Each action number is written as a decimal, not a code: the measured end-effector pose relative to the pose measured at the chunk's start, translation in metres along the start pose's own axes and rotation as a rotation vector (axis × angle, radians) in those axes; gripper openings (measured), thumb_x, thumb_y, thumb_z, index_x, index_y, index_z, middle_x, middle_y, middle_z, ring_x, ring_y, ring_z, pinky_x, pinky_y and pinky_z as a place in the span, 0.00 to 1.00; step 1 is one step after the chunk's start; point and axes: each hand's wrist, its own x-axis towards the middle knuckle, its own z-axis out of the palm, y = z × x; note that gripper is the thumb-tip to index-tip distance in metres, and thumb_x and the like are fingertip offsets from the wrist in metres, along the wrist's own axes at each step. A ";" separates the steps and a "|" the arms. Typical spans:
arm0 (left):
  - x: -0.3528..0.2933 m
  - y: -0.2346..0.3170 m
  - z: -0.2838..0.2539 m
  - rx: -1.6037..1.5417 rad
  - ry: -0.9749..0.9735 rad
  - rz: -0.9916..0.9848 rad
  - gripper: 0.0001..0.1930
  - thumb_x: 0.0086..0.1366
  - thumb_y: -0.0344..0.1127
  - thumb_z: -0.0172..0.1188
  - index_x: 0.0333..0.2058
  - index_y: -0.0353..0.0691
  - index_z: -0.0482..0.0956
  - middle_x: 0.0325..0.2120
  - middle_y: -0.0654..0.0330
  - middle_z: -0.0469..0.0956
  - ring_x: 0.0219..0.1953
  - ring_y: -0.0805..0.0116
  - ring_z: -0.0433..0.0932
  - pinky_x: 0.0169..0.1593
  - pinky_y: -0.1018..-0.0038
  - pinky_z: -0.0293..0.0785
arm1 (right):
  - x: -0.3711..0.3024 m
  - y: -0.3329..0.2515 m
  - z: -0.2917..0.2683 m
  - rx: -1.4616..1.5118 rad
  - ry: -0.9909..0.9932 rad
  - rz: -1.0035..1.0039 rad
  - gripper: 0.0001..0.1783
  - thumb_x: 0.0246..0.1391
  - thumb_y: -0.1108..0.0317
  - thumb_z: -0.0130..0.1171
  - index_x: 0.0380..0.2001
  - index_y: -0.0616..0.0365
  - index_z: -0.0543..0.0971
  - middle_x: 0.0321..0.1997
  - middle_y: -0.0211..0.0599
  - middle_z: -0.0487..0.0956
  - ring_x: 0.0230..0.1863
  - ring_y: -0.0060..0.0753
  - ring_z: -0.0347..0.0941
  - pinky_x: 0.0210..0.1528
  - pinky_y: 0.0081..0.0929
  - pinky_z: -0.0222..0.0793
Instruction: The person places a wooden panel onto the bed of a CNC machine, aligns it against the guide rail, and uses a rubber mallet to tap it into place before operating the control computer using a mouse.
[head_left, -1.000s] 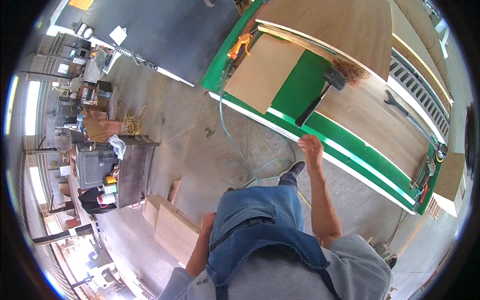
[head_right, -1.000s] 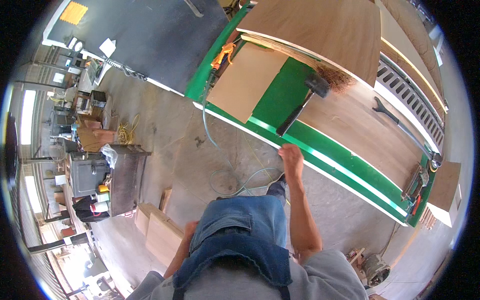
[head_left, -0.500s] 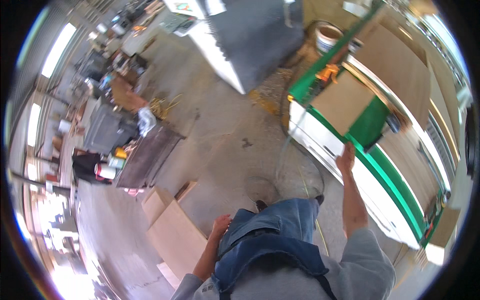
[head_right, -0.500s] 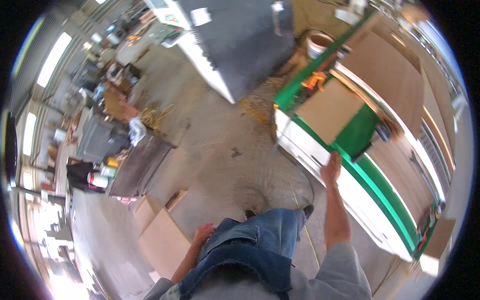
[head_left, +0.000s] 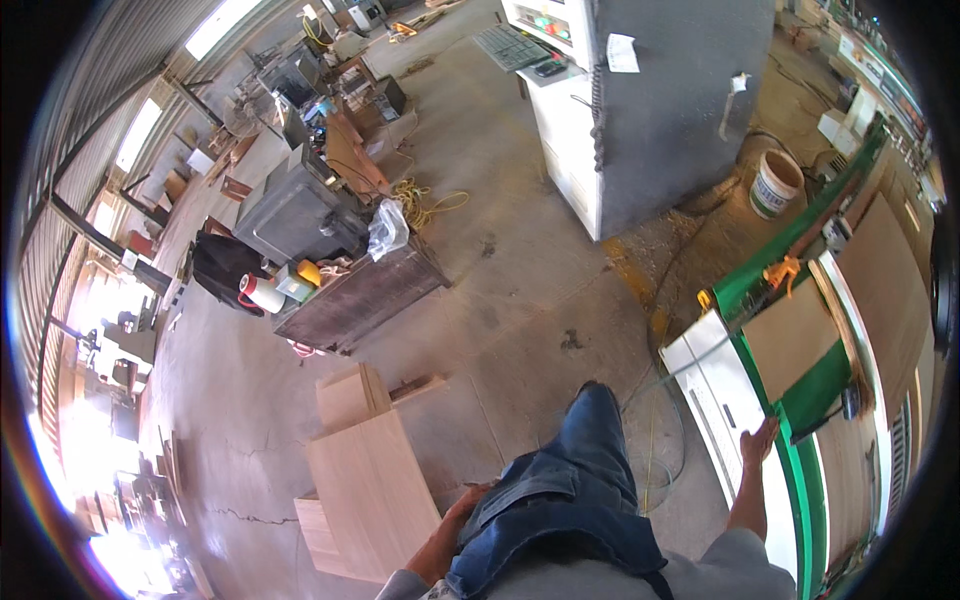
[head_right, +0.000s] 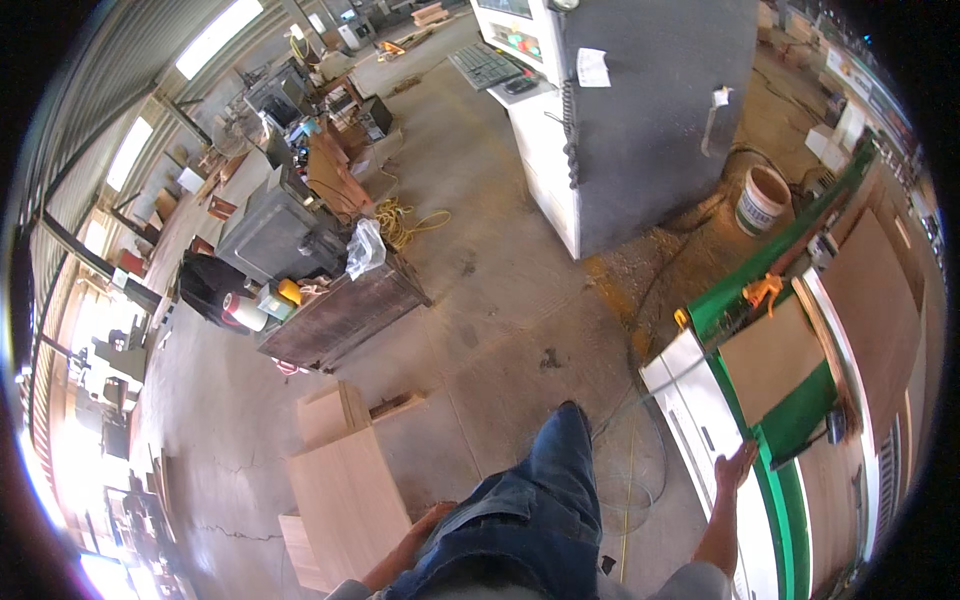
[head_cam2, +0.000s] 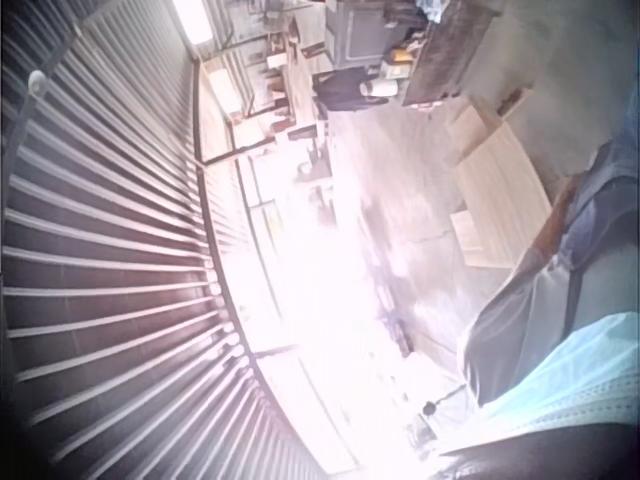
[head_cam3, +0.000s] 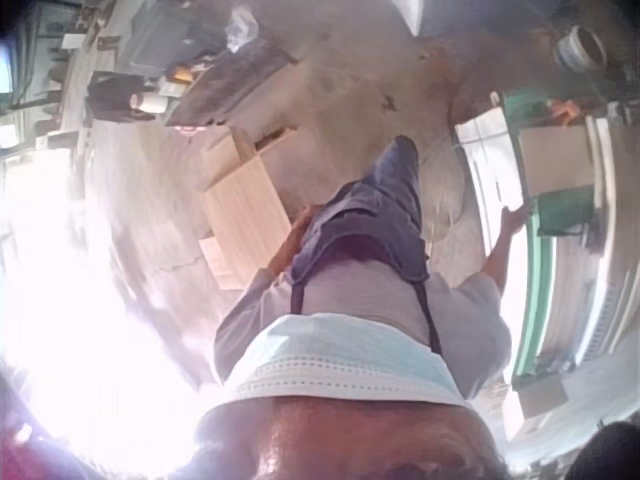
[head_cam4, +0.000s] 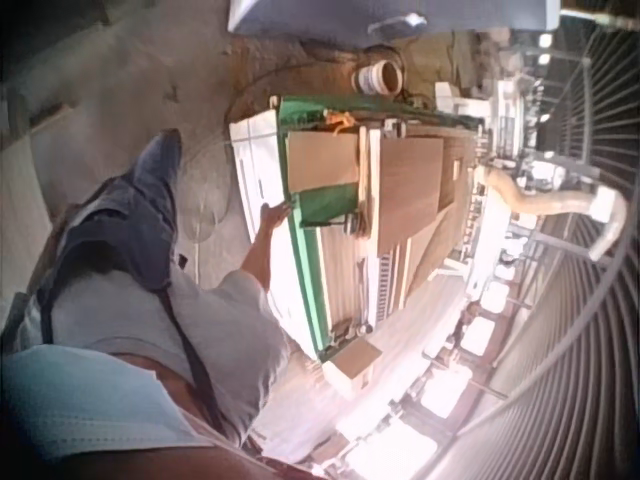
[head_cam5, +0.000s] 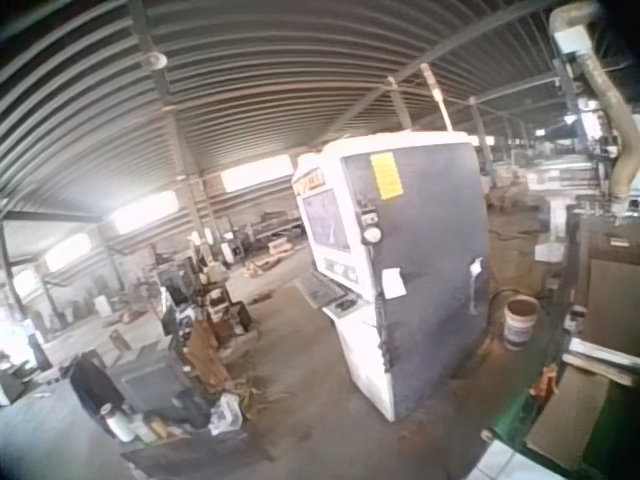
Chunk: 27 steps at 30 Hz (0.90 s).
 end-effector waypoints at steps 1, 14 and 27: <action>0.011 0.007 -0.007 -0.026 0.026 -0.046 0.17 0.68 0.40 0.58 0.49 0.35 0.81 0.43 0.61 0.82 0.45 0.72 0.77 0.52 0.73 0.73 | -0.001 -0.001 0.000 0.000 0.005 0.015 0.45 0.46 0.69 0.58 0.68 0.68 0.56 0.75 0.55 0.49 0.77 0.53 0.39 0.78 0.41 0.33; 0.284 0.215 -0.052 0.403 -0.151 -0.129 0.24 0.65 0.57 0.56 0.46 0.44 0.83 0.44 0.56 0.82 0.46 0.63 0.78 0.47 0.62 0.76 | 0.016 0.016 0.019 -0.213 -0.112 0.060 0.51 0.39 0.69 0.56 0.68 0.77 0.49 0.72 0.70 0.48 0.74 0.65 0.42 0.77 0.48 0.38; 0.365 0.386 -0.207 0.335 0.640 0.271 0.21 0.56 0.40 0.64 0.48 0.38 0.80 0.34 0.55 0.83 0.38 0.60 0.81 0.43 0.67 0.75 | 0.092 -0.226 0.032 -0.044 -0.920 0.046 0.23 0.51 0.61 0.58 0.46 0.68 0.76 0.36 0.43 0.82 0.36 0.44 0.79 0.40 0.39 0.75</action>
